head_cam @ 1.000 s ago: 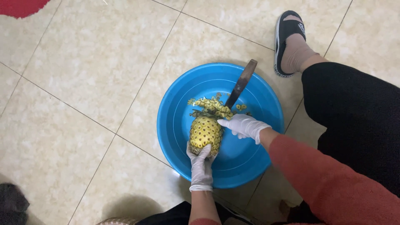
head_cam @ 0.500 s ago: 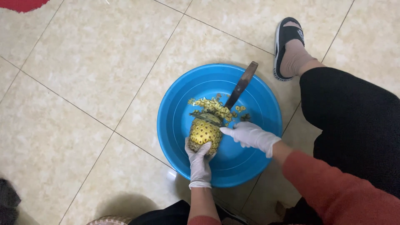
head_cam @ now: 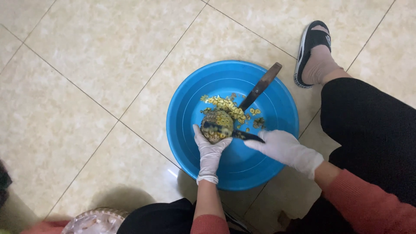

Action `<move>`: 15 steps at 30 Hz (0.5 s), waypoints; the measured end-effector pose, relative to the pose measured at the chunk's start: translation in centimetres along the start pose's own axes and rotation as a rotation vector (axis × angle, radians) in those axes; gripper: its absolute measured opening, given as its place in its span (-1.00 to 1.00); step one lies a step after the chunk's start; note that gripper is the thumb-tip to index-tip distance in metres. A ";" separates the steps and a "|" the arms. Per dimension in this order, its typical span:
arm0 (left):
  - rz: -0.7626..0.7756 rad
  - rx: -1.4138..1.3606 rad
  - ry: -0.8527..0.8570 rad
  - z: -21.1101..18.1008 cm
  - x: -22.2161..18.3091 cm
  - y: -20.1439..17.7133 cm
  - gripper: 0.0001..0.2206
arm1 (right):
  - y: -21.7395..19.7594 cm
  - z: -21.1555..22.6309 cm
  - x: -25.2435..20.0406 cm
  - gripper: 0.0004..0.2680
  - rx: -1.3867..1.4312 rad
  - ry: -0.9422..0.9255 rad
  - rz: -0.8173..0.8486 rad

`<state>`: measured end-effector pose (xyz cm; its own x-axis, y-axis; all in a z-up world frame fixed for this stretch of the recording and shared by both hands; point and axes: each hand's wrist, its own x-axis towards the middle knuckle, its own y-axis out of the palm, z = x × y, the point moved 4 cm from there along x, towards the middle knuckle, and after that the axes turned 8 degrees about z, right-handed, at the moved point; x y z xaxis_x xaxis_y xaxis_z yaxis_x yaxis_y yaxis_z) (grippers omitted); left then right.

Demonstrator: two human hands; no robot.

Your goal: Removing the eyes from a peeled pineapple using a knife over a plastic basin.

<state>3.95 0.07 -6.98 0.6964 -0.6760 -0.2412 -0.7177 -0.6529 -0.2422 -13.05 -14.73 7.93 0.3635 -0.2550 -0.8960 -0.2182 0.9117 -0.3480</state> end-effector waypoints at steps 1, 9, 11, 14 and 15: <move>-0.007 0.008 0.045 0.1 -0.1 0.2 0.19 | -0.3 0.9 -1.9 -0.32 -0.118 -0.029 -0.010; 0.027 -0.017 -0.128 -2.9 -0.7 0.0 0.20 | -0.3 -0.5 -1.3 -0.33 -0.328 0.002 -0.039; 0.013 -0.015 -0.103 -3.5 -0.8 -0.1 0.22 | -0.4 -0.1 -1.1 -0.33 -0.368 0.025 -0.032; -0.007 -0.034 -0.195 -1.8 -0.3 0.2 0.19 | -1.0 0.7 -0.9 -0.36 -0.422 0.041 -0.050; -0.014 0.016 -0.178 -0.6 0.2 0.4 0.18 | -1.0 0.9 -0.7 -0.36 -0.419 0.040 -0.045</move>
<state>3.73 -0.52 -6.59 0.6977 -0.5942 -0.4001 -0.7084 -0.6555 -0.2617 -12.29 -15.20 9.16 0.3471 -0.3114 -0.8846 -0.5551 0.6921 -0.4614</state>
